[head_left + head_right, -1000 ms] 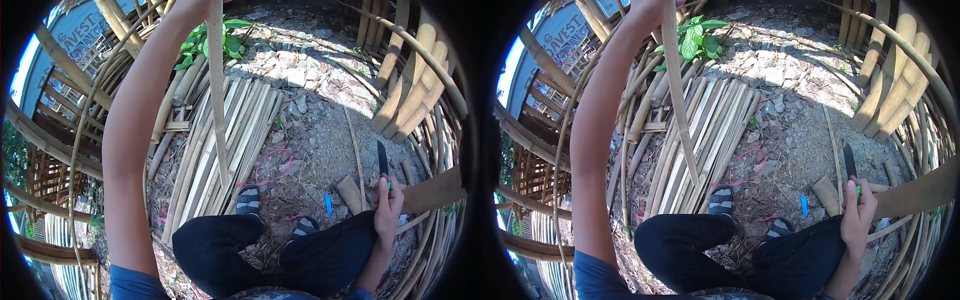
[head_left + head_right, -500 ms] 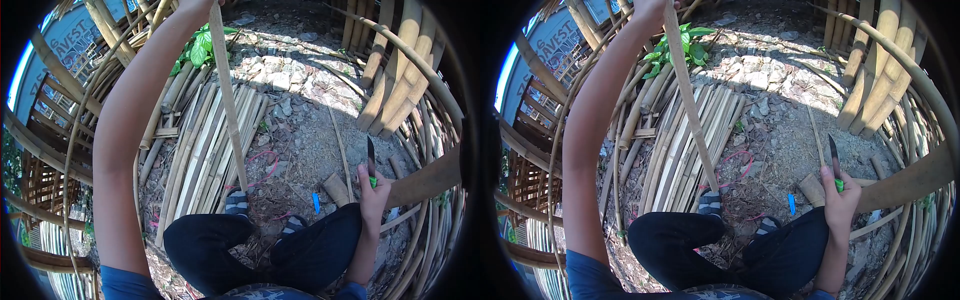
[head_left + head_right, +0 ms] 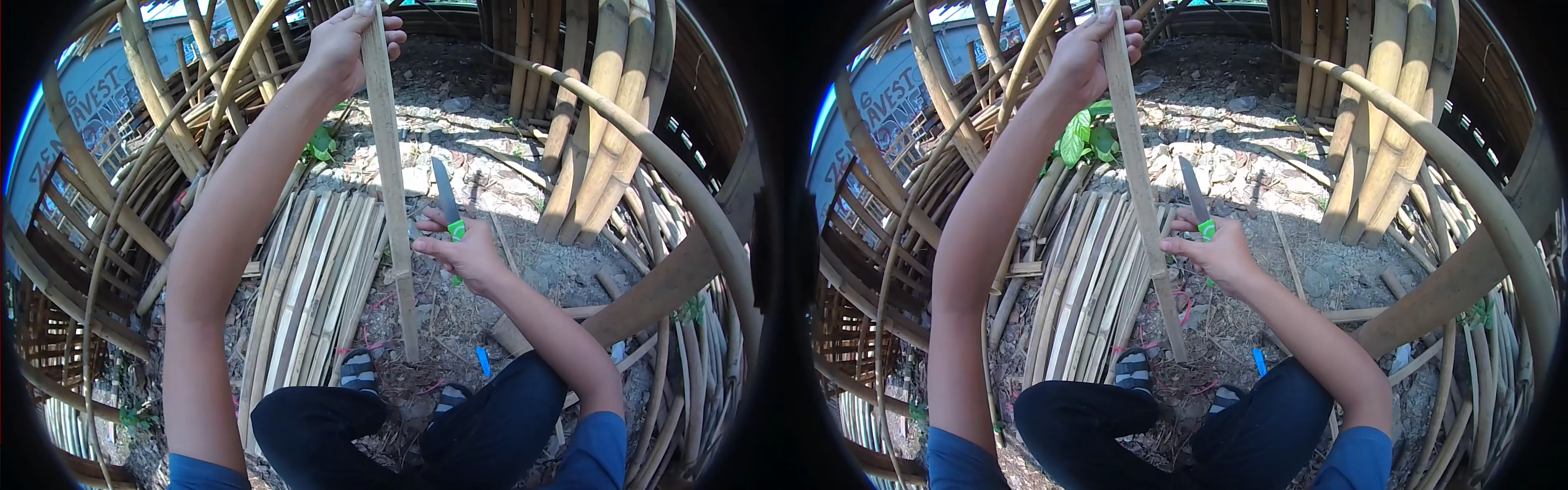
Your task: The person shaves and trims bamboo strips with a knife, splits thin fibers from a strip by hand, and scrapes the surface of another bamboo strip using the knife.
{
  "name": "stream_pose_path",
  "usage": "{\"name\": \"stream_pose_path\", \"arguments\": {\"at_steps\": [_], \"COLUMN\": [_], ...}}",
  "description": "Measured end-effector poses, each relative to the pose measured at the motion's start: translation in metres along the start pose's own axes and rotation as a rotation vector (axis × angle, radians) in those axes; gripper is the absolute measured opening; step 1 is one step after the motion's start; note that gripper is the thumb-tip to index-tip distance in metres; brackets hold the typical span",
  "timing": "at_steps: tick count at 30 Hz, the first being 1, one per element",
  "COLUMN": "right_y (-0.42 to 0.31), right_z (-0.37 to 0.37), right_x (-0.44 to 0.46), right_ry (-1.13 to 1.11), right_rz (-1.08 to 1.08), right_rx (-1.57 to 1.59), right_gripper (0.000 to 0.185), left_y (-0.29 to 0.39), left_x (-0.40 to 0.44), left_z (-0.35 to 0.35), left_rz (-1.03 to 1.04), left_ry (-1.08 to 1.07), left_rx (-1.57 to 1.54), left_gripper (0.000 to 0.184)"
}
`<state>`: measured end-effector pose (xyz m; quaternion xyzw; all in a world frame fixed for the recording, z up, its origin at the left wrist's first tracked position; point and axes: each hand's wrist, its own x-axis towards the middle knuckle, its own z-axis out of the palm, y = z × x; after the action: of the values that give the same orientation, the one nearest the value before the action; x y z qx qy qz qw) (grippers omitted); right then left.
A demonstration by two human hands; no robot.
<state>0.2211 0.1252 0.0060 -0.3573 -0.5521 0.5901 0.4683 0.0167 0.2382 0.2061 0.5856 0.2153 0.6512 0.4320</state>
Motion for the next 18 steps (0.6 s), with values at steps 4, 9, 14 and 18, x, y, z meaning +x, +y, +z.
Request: {"name": "stream_pose_path", "arguments": {"at_steps": [4, 9, 14, 18], "right_y": [0.029, 0.037, 0.034, 0.055], "right_z": [0.009, 0.005, -0.016, -0.028], "right_x": [0.021, 0.020, 0.022, 0.031], "right_ry": [-0.001, 0.116, 0.180, 0.224], "right_rz": [0.057, -0.027, 0.024, 0.032], "right_rx": [-0.075, -0.154, -0.004, 0.083], "right_gripper": [0.029, 0.024, 0.018, 0.016], "left_y": [-0.011, -0.039, -0.132, -0.165], "left_x": [-0.014, -0.047, -0.188, -0.280], "left_z": [0.021, 0.014, -0.028, -0.017], "left_rz": [-0.086, -0.099, -0.383, -0.485], "left_ry": [0.073, 0.300, 0.164, -0.123], "left_rx": [-0.021, 0.534, 0.668, 0.437], "left_gripper": [0.034, 0.075, 0.049, 0.038]}}
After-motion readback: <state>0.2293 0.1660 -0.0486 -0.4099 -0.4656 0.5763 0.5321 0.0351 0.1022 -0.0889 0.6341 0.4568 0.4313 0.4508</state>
